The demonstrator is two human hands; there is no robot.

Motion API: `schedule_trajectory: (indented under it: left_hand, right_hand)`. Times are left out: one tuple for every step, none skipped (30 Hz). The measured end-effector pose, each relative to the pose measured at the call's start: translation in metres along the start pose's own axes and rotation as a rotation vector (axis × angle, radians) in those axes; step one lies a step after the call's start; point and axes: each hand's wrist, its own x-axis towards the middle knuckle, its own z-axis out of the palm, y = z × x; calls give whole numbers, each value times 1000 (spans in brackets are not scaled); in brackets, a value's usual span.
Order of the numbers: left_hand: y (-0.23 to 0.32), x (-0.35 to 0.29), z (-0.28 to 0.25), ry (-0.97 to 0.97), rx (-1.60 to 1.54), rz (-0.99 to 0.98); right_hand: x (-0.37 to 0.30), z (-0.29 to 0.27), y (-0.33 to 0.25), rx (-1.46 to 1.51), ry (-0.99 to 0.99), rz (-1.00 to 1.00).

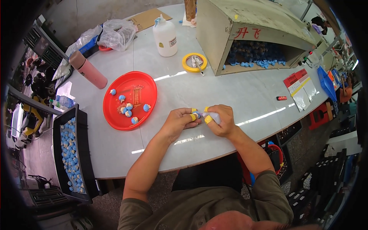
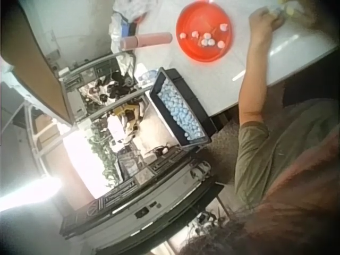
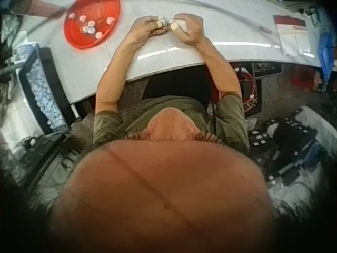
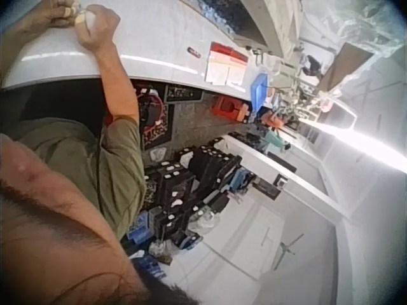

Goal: The person applies glue from a squeeze bottle onto small figurine pieces, retrieves components from a box, and attaches them together by hand before placing the assembled pieces onto a red tray.

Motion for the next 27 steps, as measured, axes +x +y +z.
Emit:
schedule_trajectory:
  left_hand:
    - [0, 0, 0, 8, -1, -4]
    - [1, 0, 0, 15, -1, -7]
    - [1, 0, 0, 15, 2, -6]
    - [2, 0, 0, 28, -7, -22]
    - [3, -1, 0, 41, -15, -38]
    - [4, -1, 1, 40, -10, -35]
    - [4, -1, 0, 39, -36, -41]
    - [4, -1, -1, 37, -62, -47]
    - [5, -1, -2, 39, -55, -44]
    - [4, 0, -1, 23, -74, -48]
    - [4, 1, -1, 12, -95, -54]
    - [4, 0, -2, 10, -93, -54]
    - [4, 0, -1, 6, -88, -56]
    - [5, 0, 0, 2, -81, -57]
    - [6, -1, 1, -4, -78, -57]
    - [6, -2, 0, -2, -59, -55]
    - [7, -3, 0, -1, -41, -53]
    - [8, -4, -2, -6, -37, -53]
    - [8, -3, -3, -16, -27, -46]
    - [7, -3, -4, -21, -16, -38]
    - [7, -3, -5, -30, -13, -39]
    - [6, -2, -5, -27, -35, -40]
    - [5, -1, -4, -20, -58, -40]
    - [4, 1, -4, -23, -54, -40]
    - [4, 2, -4, -27, -96, -38]
    - [4, 3, -4, -32, -139, -36]
    - [4, 3, -4, -31, -137, -35]
  right_hand:
    - [-1, -2, 0, 61, 45, 49]
    - [-2, -3, 0, 122, 90, 98]
    - [-2, -5, -2, 122, 93, 96]
    - [0, -8, -6, 175, 146, 196]
    - [0, -10, -8, 228, 200, 296]
    - [-4, -17, -7, 285, 146, 400]
    - [-5, -21, -8, 289, 151, 397]
    - [-4, -25, -10, 327, 190, 440]
    - [-4, -30, -11, 365, 229, 484]
    - [-10, -39, -8, 322, 230, 511]
    - [-15, -49, -5, 321, 233, 511]
    - [-21, -61, -1, 344, 188, 624]
    - [-27, -75, 2, 363, 144, 736]
    - [-34, -88, 7, 359, 149, 734]
    - [-42, -99, 14, 325, 241, 744]
    - [-50, -111, 23, 291, 335, 754]
    - [-59, -129, 32, 179, 354, 797]
    - [-67, -147, 41, 68, 371, 838]
    - [-72, -164, 49, -74, 443, 832]
    - [-77, -180, 59, -212, 511, 821]
    - [-85, -198, 70, -218, 518, 821]
    - [-95, -216, 82, -395, 541, 866]
    - [-104, -229, 92, -570, 560, 907]
    - [-110, -238, 99, -570, 565, 908]
    - [-111, -243, 102, -638, 559, 912]
    - [-113, -245, 104, -706, 552, 915]
    - [-116, -247, 106, -704, 553, 915]
